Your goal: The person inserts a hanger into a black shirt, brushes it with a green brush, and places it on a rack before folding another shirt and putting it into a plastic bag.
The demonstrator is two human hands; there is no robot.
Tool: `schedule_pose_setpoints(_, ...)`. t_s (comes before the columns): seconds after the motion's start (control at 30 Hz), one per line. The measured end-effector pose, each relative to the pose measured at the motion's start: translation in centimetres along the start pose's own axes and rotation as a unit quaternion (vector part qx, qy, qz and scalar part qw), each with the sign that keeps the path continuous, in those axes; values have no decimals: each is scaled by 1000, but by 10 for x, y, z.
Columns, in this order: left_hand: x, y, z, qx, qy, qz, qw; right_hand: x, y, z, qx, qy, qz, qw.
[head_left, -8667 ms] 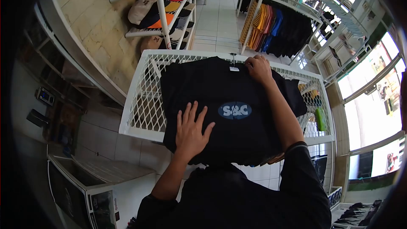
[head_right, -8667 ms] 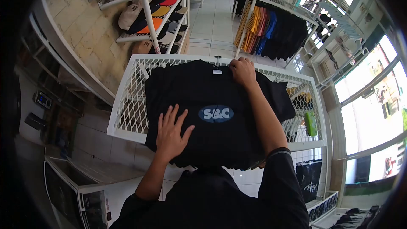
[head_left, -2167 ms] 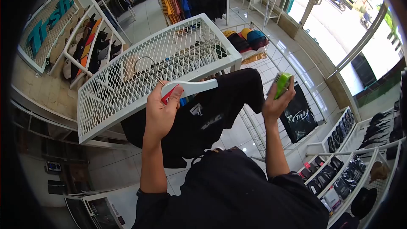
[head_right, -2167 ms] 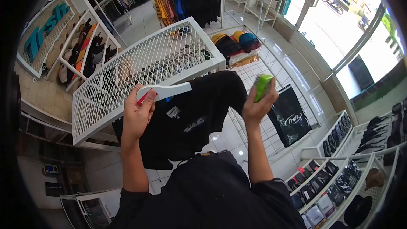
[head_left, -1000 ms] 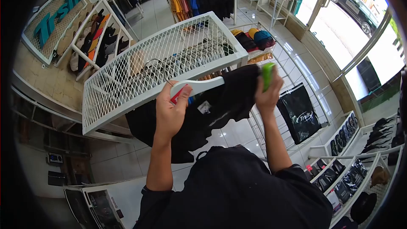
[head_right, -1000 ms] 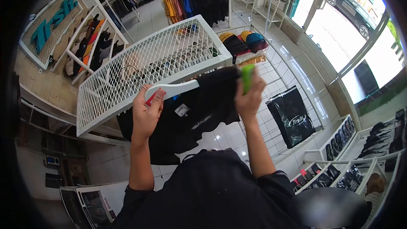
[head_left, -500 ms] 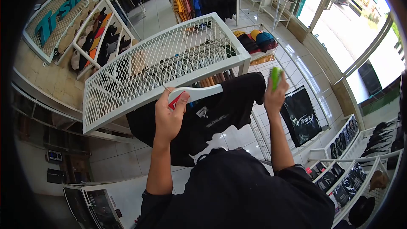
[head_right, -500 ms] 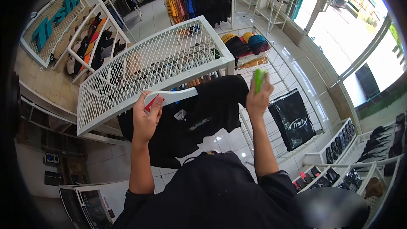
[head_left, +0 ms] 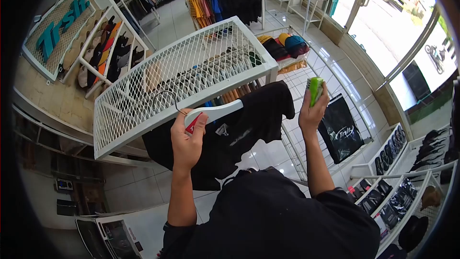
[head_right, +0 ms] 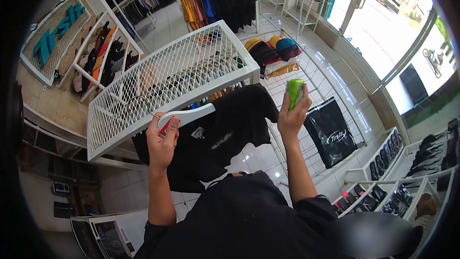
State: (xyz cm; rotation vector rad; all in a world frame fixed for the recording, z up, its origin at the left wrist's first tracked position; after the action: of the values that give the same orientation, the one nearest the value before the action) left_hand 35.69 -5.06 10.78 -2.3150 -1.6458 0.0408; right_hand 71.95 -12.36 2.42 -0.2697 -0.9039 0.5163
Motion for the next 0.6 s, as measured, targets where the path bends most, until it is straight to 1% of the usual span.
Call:
schedule_pose_setpoints(0.03, -1, 2, 0, 2, 5, -1, 1000, -1, -10, 18, -1, 0, 3, 1000)
schedule_pose_setpoints(0.1, 0, 9, 2, 5, 9, 1, 1000, -6, -12, 60, 84, -25, 60, 994)
schedule_pose_setpoints(0.17, 4, 21, 2, 5, 29, 14, 999, -21, -5, 99, 118, -146, 96, 978)
schedule_pose_setpoints(0.2, 3, 25, -4, 14, 30, 21, 999, -30, 1, 110, 123, -166, 130, 970)
schedule_pose_setpoints(0.23, 3, 25, -5, 14, 32, 25, 999, -39, 9, 107, 97, -185, 163, 964)
schedule_pose_setpoints(0.3, -1, 25, -7, 11, 45, 33, 998, -33, 20, 77, 39, -192, 64, 979)
schedule_pose_setpoints(0.33, -3, 22, -13, 7, 31, 17, 999, -18, 21, 55, 50, -83, 70, 993)
schedule_pose_setpoints(0.37, -5, 19, -12, 7, 30, 16, 999, -16, 29, 12, 36, 76, 98, 992)
schedule_pose_setpoints(0.4, -8, 14, -11, 14, 31, 9, 999, -16, 18, -2, 6, 56, 59, 997)
schedule_pose_setpoints(0.43, -8, 9, -11, 19, 36, 1, 999, -9, 5, -2, -24, 33, 17, 999)
schedule_pose_setpoints(0.47, -9, 8, -6, 22, 30, 5, 999, -7, 2, 1, -26, 28, 12, 999)
schedule_pose_setpoints(0.53, -6, 10, -2, -2, 30, 24, 999, -13, -24, 48, 32, -36, -11, 999)
schedule_pose_setpoints(0.57, -5, 14, 0, -19, 25, 42, 999, -20, -24, 62, 66, -57, 14, 996)
schedule_pose_setpoints(0.6, -6, 17, 0, -19, 24, 48, 998, -27, -23, 83, 65, -99, 43, 992)
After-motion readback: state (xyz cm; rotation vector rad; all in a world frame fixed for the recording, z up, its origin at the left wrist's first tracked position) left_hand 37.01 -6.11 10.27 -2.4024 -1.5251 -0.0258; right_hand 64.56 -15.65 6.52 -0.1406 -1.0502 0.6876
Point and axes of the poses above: each hand's wrist, its own x-axis towards the middle knuckle, its own y-axis out of the palm, z = x × y, the point moved 8 cm from there along x, towards the middle knuckle, and after that the axes turned 11 degrees about z, right-handed, at the moved point
